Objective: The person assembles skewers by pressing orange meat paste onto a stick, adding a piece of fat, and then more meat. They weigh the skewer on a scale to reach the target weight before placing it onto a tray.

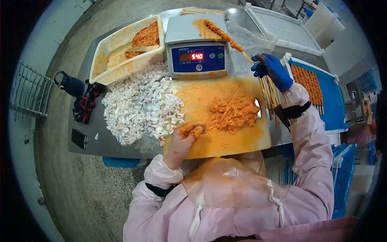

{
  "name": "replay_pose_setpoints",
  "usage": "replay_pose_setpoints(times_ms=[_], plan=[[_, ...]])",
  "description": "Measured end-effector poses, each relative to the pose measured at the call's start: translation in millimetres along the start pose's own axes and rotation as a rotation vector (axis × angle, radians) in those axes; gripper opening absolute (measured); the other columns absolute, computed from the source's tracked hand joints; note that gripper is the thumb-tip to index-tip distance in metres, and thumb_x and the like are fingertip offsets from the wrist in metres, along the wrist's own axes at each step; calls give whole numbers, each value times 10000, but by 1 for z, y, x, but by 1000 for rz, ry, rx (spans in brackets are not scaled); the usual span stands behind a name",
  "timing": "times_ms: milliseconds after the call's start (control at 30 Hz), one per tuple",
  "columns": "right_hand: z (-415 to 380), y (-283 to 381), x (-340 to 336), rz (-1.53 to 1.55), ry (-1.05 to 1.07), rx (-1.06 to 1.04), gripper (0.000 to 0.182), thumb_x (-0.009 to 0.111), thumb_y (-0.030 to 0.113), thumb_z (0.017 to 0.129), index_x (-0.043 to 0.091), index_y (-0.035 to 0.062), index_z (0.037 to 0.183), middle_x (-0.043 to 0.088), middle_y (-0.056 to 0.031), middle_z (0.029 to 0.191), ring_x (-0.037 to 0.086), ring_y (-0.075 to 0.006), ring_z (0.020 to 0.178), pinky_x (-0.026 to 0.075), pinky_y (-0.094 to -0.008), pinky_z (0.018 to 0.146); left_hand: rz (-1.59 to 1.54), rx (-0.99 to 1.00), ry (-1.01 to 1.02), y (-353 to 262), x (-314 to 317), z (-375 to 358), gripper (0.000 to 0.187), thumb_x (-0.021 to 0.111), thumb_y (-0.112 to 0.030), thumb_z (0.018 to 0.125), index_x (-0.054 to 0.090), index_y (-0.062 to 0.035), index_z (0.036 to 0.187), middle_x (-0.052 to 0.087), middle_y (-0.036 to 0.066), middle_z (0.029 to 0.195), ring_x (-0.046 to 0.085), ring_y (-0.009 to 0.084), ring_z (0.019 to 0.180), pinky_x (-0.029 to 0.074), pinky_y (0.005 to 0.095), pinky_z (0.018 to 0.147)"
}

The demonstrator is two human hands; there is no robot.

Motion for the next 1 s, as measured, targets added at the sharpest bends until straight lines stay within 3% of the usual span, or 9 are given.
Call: replay_pose_setpoints(times_ms=[233,300,400,667,833,867,900,1000], plan=[[27,-4,7,-186,5,48,391,485,362,919,582,6,1048,658,-110,793,631,-158,614,462,-241,518,41,3,-43,-6,-17,-7,185,565,-61,887,624,34,1035,656,81,953,608,147,902,476,269,835],[30,-7,14,-199,21,71,392,499,365,913,584,6,1044,659,-110,795,633,-160,617,463,-242,517,31,6,-91,-8,-21,-7,189,511,-54,874,629,42,985,644,86,923,599,166,873,471,289,811],[34,-7,27,-130,40,85,329,513,299,925,583,7,1060,648,-93,797,609,-137,610,471,-245,553,64,16,-75,-7,-21,-9,191,509,-47,870,629,43,989,647,87,932,603,168,884,472,288,825],[9,-11,14,304,106,-21,277,499,217,936,570,-15,1071,636,-85,827,626,-165,706,469,-244,586,92,-31,-64,0,-15,-12,192,518,-41,871,628,44,1003,654,86,942,608,165,901,475,287,841],[-88,-11,14,642,96,-59,278,496,256,933,529,12,1061,579,-54,785,554,-157,671,450,-276,627,-26,-46,-61,4,-7,-11,172,551,-1,857,640,28,1002,661,78,946,616,141,877,482,244,801],[-110,-17,15,719,-18,18,210,482,240,931,520,41,988,506,-30,711,483,-142,624,409,-272,591,16,-33,-47,3,-4,-10,169,557,-1,856,642,27,998,660,72,941,612,133,870,481,238,792],[-128,-22,20,865,7,38,143,468,207,925,498,67,917,433,-10,655,416,-129,563,356,-267,537,57,-20,-31,3,-1,-9,166,562,-1,854,645,26,995,660,65,935,608,124,863,479,233,783],[-178,-47,25,973,67,94,166,444,203,916,486,84,808,362,18,576,341,-121,473,303,-280,492,125,-12,33,0,14,-5,190,519,3,852,640,41,994,665,82,923,615,156,872,485,274,807]])
Point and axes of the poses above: each hand's wrist, its own z-axis towards the middle knuckle, its own x-axis out of the palm, y = z × x, the point moved 7 cm from there along z, towards the middle knuckle
